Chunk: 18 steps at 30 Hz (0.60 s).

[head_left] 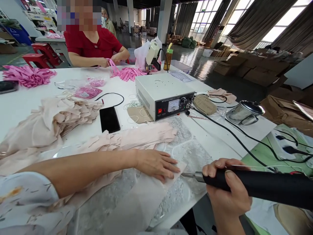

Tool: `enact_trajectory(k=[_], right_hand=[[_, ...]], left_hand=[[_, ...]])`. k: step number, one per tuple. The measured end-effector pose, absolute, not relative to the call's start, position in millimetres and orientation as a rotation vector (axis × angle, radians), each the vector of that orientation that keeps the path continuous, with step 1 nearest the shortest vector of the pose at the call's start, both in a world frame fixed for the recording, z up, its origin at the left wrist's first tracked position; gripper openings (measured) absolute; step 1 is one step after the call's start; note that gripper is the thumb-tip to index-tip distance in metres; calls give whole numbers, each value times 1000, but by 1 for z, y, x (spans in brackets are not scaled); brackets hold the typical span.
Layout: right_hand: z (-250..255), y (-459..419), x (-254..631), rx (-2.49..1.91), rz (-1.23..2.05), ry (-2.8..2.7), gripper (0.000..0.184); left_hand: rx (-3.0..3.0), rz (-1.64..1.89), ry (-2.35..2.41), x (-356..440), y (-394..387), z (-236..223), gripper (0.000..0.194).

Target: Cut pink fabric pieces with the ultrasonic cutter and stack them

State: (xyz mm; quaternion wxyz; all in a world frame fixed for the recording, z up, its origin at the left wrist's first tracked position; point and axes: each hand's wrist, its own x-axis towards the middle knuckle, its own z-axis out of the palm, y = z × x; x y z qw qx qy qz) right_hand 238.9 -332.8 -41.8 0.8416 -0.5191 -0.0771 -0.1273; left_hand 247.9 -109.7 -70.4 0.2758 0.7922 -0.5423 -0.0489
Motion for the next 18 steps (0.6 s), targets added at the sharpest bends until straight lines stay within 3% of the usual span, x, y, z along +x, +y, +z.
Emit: enact_trajectory(k=[18], right_hand=[[-47, -332, 253, -1111, -360, -104, 13]], left_hand=[[2255, -12, -1785, 249, -110, -66, 14]])
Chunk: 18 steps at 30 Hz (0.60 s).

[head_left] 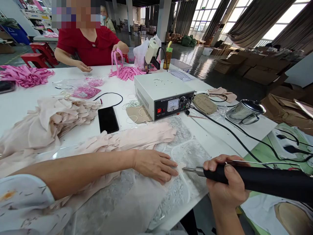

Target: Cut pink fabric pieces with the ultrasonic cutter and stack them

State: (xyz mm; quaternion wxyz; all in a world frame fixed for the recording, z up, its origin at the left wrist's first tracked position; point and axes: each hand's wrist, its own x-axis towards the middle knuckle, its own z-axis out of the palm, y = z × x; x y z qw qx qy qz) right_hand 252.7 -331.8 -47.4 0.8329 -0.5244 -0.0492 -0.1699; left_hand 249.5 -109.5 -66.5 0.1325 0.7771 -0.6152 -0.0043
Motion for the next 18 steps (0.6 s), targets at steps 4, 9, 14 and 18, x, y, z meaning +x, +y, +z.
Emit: enact_trajectory(k=[4, 9, 14, 18], right_hand=[[-49, -332, 255, -1110, -362, -84, 13], [-50, -333, 257, -1110, -339, -75, 14], [-47, -334, 256, -1097, -336, -82, 16], [-45, -334, 249, -1083, -296, -88, 15]], left_hand=[[2200, 161, -1807, 249, -108, -69, 14], [2221, -91, -1705, 249, -108, -63, 13], [2224, -107, -1664, 249, -109, -62, 10], [2265, -128, -1701, 249, -109, -63, 9]])
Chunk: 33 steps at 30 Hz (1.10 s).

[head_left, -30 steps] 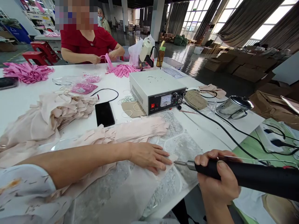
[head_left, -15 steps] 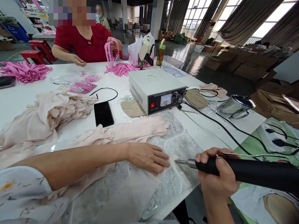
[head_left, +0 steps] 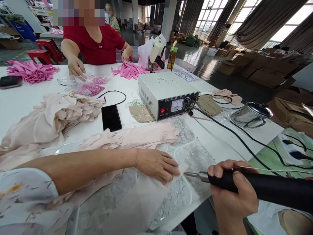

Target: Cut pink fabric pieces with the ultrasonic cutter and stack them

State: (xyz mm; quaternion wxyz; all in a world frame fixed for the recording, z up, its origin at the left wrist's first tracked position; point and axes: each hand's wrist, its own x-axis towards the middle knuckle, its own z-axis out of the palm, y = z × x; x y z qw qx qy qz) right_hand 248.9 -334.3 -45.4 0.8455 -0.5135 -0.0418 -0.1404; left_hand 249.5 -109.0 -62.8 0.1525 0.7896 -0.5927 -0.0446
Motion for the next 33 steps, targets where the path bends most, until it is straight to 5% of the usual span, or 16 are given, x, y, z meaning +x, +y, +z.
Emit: enact_trajectory(k=[33], right_hand=[[-44, -325, 236, -1168, -268, -229, 8]], left_hand=[[2217, -25, -1692, 248, -108, -70, 11]])
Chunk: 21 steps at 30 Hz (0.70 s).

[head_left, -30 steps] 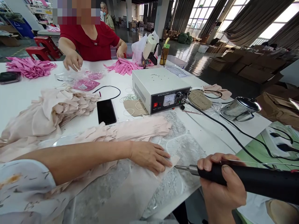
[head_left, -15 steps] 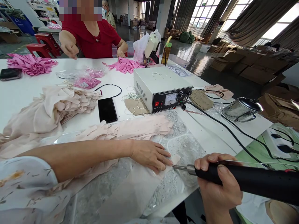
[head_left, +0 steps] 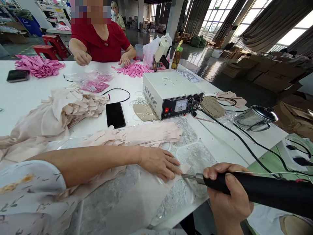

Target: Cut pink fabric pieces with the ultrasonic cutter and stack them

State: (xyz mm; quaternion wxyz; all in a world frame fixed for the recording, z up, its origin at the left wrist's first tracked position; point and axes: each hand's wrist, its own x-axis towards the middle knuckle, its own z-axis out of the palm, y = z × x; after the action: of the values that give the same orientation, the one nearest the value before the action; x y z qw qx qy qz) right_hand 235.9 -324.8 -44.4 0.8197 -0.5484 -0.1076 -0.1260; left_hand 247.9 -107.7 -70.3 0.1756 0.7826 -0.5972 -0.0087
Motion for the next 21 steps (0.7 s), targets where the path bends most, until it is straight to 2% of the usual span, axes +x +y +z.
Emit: enact_trajectory(k=[9, 21], right_hand=[[-41, -323, 227, -1161, -219, -247, 6], [-46, -324, 227, -1191, -186, -274, 8]], left_hand=[[2153, -189, -1487, 248, -109, -69, 12], [2085, -106, -1487, 247, -106, -73, 14]])
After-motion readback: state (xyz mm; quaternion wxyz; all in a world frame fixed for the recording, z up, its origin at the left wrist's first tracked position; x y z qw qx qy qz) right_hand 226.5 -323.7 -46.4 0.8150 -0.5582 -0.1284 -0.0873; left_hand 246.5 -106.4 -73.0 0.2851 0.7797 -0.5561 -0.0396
